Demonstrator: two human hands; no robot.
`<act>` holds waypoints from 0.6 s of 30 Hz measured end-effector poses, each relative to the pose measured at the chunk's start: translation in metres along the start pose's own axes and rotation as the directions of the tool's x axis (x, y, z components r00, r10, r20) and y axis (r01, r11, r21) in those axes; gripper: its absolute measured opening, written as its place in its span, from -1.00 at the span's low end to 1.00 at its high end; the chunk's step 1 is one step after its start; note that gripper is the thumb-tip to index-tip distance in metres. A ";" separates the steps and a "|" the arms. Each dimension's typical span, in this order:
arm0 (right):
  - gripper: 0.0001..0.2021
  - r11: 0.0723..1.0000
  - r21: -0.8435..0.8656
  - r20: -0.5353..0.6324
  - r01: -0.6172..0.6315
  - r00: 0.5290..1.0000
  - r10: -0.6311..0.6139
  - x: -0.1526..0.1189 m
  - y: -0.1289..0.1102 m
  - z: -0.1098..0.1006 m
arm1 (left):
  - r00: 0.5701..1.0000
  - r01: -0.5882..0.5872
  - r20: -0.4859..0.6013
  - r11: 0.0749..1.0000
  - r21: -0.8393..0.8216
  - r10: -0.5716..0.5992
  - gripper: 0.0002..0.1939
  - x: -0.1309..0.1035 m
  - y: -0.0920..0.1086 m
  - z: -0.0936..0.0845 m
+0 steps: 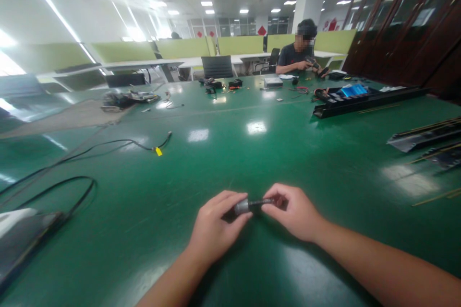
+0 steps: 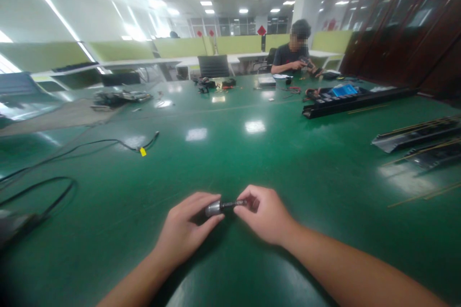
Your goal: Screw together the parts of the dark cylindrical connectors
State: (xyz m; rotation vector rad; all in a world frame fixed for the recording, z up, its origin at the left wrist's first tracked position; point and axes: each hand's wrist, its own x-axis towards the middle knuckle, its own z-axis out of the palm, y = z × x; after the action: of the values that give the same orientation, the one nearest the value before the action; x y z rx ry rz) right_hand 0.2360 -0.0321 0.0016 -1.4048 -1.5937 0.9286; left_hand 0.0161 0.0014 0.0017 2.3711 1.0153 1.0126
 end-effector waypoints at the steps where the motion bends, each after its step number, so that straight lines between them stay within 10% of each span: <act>1: -0.94 1.000 -0.003 -0.003 0.001 1.000 -0.001 0.000 0.000 0.000 | 1.000 0.002 0.000 1.000 0.003 -0.002 -0.69 0.000 0.000 0.000; 18: -0.92 1.000 0.013 -0.011 0.017 1.000 -0.017 0.001 0.004 -0.001 | 1.000 0.014 -0.007 1.000 0.009 -0.014 -0.70 0.001 0.002 -0.002</act>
State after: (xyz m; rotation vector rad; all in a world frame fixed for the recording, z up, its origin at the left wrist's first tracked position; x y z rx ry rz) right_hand 0.2384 -0.0309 -0.0011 -1.3836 -1.5868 0.9187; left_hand 0.0159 0.0011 0.0051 2.3656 1.0394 1.0147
